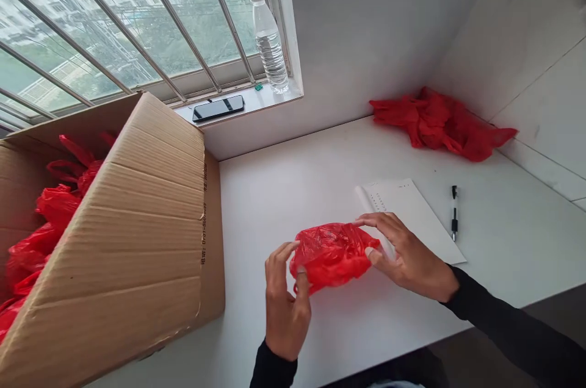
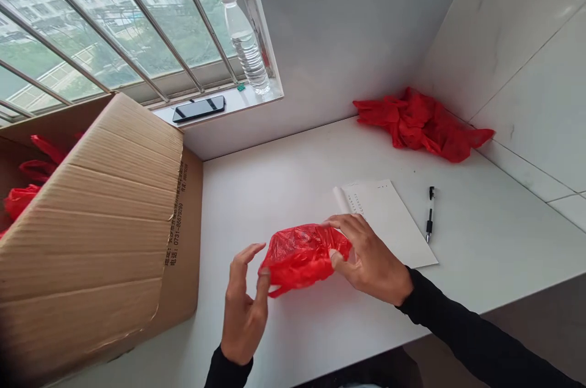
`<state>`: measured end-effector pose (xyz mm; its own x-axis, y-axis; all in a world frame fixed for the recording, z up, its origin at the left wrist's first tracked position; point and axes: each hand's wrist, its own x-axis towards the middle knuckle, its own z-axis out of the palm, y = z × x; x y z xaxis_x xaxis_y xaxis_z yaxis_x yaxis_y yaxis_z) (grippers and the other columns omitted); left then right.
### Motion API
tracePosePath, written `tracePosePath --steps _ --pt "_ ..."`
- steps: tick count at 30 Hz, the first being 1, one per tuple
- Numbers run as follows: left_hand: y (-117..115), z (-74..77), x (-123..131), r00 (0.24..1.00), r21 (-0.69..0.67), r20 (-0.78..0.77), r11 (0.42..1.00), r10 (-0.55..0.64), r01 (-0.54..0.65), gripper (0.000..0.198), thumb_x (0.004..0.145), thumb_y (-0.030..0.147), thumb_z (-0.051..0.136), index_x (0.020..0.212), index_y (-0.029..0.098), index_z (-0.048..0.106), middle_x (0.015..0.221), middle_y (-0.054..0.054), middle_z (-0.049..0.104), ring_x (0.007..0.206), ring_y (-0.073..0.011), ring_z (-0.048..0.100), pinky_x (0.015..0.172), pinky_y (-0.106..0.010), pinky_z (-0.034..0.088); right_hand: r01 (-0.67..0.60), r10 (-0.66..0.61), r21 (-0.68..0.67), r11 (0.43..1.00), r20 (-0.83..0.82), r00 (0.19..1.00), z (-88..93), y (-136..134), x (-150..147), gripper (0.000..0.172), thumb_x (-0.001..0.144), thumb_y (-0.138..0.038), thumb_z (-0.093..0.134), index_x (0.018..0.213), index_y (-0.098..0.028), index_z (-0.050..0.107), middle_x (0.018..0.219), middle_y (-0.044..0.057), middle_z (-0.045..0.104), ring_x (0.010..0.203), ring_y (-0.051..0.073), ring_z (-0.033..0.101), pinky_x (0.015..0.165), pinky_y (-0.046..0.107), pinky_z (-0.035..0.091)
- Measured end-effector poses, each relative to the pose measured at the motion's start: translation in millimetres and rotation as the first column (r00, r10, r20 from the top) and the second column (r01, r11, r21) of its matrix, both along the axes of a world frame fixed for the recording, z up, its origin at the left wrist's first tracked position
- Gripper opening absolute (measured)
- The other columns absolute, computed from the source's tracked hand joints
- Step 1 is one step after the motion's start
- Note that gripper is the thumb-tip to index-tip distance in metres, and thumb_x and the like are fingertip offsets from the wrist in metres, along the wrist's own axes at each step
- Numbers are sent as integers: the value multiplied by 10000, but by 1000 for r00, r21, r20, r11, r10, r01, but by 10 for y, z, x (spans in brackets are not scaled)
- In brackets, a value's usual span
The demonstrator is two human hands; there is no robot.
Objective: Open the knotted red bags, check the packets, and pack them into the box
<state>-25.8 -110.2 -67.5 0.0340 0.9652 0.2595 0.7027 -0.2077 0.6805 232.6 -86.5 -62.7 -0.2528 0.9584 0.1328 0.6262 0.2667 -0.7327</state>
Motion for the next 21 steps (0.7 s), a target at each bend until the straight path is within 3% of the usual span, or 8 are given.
tracePosePath --steps 3,5,9,11,14,17,19,21 --pt "-34 -32 121 978 51 -104 981 -180 186 461 927 197 588 1379 270 533 1361 -89 587 1305 -272 489 1082 -509 447 -120 119 12 993 75 990 -42 -9 -143 421 901 -308 658 1308 -247 570 1233 85 653 1184 281 582 1129 563 392" --pt "-22 -73 139 965 78 -143 969 -220 233 312 907 176 630 1208 259 633 1203 -69 657 1212 -266 533 1087 -523 420 -170 168 16 985 108 980 -88 -12 -201 324 914 -337 670 1222 -247 622 1121 61 675 1105 268 603 1157 588 336" --pt "11 -113 41 970 99 -136 971 -203 217 115 935 127 598 921 234 636 873 -10 685 912 -199 605 1040 -487 432 -228 229 -27 973 73 971 -115 -31 -156 91 985 -284 582 1017 -233 650 984 47 665 997 238 601 1011 490 472" --pt "-6 -90 7 973 100 -135 975 -187 201 123 934 144 607 1014 232 642 921 -25 703 936 -211 615 1041 -493 428 -192 194 -70 979 22 981 -68 -45 -109 105 1010 -280 540 996 -238 636 984 49 661 986 231 591 904 424 511" --pt "-62 -45 25 969 63 -106 971 -223 231 335 870 223 710 1197 275 658 1133 -46 718 1133 -265 602 1105 -514 381 -147 142 -119 982 -44 989 32 -69 -82 138 1033 -302 493 979 -250 609 971 38 658 973 219 582 851 383 509" --pt "-97 -45 28 983 34 23 983 -183 182 167 853 215 711 992 307 724 968 10 748 1025 -240 646 1125 -493 365 -90 77 -138 986 -95 993 82 -100 -61 188 1051 -344 438 971 -254 582 944 32 643 893 202 593 766 344 515" --pt "-98 -56 -20 993 12 104 998 -55 54 75 907 221 649 902 274 702 876 4 730 911 -215 655 1013 -432 463 34 -61 -193 981 -133 989 68 -126 -7 210 1051 -405 425 995 -264 571 928 24 631 802 187 593 614 298 490" --pt "-96 -44 -79 984 -44 161 997 72 -66 114 974 268 567 980 250 680 912 -24 722 853 -202 663 823 -347 534 158 -204 -253 955 -168 964 32 -160 69 222 1041 -458 433 1013 -277 558 917 15 620 775 181 599 520 269 449"
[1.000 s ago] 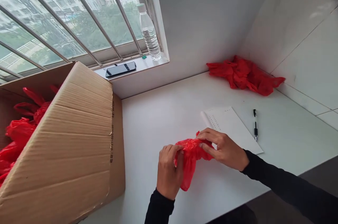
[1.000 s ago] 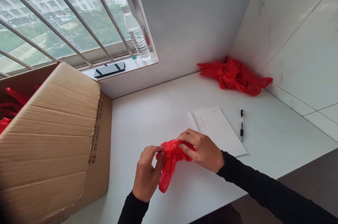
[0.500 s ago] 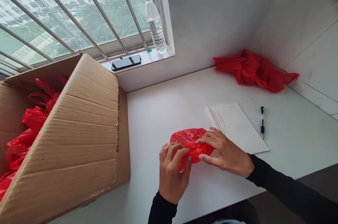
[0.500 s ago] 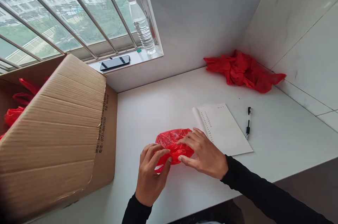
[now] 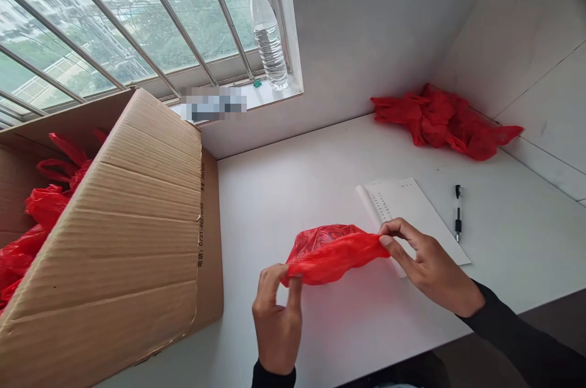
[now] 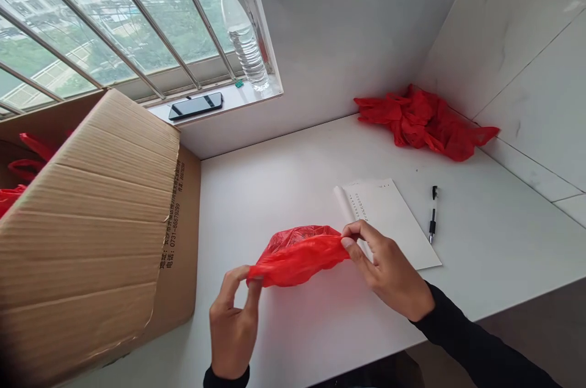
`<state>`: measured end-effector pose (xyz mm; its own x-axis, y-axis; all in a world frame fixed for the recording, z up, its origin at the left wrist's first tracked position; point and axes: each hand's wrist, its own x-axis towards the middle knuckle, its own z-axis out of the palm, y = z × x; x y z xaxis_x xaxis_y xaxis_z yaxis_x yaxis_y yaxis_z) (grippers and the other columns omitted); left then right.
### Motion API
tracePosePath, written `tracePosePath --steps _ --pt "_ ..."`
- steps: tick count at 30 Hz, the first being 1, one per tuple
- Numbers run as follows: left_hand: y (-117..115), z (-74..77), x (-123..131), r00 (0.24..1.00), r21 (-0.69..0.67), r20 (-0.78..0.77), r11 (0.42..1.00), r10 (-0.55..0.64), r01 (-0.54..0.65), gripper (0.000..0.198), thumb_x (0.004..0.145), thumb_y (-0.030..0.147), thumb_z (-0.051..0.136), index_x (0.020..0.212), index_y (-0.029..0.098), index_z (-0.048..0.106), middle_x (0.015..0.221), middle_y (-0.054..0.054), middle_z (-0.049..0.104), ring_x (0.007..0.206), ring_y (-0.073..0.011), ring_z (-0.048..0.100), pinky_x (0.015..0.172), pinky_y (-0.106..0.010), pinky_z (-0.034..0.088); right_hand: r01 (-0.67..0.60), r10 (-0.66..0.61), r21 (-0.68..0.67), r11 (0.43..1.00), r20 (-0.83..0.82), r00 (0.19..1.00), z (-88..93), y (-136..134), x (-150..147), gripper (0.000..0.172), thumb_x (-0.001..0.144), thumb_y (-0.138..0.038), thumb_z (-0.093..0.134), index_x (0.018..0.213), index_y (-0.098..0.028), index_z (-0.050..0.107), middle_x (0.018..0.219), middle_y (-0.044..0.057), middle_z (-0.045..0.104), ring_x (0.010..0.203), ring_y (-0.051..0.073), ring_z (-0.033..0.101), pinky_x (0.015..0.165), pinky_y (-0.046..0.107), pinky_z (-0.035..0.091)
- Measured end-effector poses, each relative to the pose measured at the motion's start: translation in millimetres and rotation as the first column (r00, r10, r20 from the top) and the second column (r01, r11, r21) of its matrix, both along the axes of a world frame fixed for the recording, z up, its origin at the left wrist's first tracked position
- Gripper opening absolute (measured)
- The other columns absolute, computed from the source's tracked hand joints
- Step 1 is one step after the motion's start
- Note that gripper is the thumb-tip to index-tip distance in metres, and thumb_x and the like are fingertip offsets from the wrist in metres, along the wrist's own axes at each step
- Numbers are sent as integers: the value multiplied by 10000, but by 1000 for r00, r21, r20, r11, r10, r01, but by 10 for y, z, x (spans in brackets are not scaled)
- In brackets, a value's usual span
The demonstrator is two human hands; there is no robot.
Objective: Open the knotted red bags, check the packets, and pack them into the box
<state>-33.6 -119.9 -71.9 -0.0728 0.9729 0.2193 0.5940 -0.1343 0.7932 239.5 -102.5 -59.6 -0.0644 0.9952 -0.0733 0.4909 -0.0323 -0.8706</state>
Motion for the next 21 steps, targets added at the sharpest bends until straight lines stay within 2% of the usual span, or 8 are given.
tracePosePath --steps 3,7,10,12,15,17,19,21 --pt "-11 85 0 991 -81 91 992 101 -94 206 1016 330 498 1160 248 621 1032 -44 713 892 -193 682 739 -288 548 77 -77 -7 997 -62 995 -33 -59 73 204 1020 -469 477 1126 -304 534 1041 26 624 1004 206 634 625 251 525" --pt "-34 270 158 975 -122 146 982 165 -148 328 903 426 681 1188 277 619 1131 -35 681 1031 -206 635 865 -298 521 -13 13 38 999 -13 1000 37 -110 18 523 946 -463 605 1421 -357 415 1154 34 604 1122 217 619 916 333 554" --pt "-32 388 202 979 -90 79 979 190 -183 164 913 426 665 948 267 677 949 -10 658 853 -179 607 780 -289 495 -24 22 46 999 35 999 106 -111 -17 325 951 -490 598 1235 -336 566 1035 14 621 942 197 649 870 332 564" --pt "-33 452 174 972 1 5 972 235 -235 146 917 401 658 890 263 694 955 -18 625 855 -182 597 772 -292 484 83 -84 52 995 21 996 141 -122 -7 232 969 -489 570 1117 -311 583 1015 22 634 939 211 656 813 328 573" --pt "-58 560 153 949 128 -33 943 314 -308 118 880 368 700 872 250 714 964 -27 596 858 -184 589 779 -297 486 318 -313 246 916 -62 948 254 -186 -19 271 941 -415 620 1178 -310 543 1156 69 615 1123 272 618 953 430 545" --pt "-87 645 194 944 85 33 941 327 -329 114 872 359 703 858 247 712 872 -13 606 778 -171 578 714 -279 488 352 -321 444 824 -146 936 388 -239 -97 273 909 -300 652 1155 -328 538 1151 77 592 1126 284 603 1011 501 508" --pt "-117 719 255 925 -19 133 934 355 -356 135 868 379 703 911 251 713 828 -5 640 733 -164 586 665 -260 494 126 -85 553 823 -99 991 518 -253 -229 241 915 -193 607 1098 -336 543 1089 68 606 1059 268 622 950 481 539" --pt "-141 762 289 892 -99 211 916 400 -388 195 849 403 720 969 250 699 842 -8 673 722 -162 607 649 -247 512 -239 230 493 836 80 970 570 -201 -374 199 960 -143 509 1055 -311 555 1037 59 646 978 245 650 847 423 566"
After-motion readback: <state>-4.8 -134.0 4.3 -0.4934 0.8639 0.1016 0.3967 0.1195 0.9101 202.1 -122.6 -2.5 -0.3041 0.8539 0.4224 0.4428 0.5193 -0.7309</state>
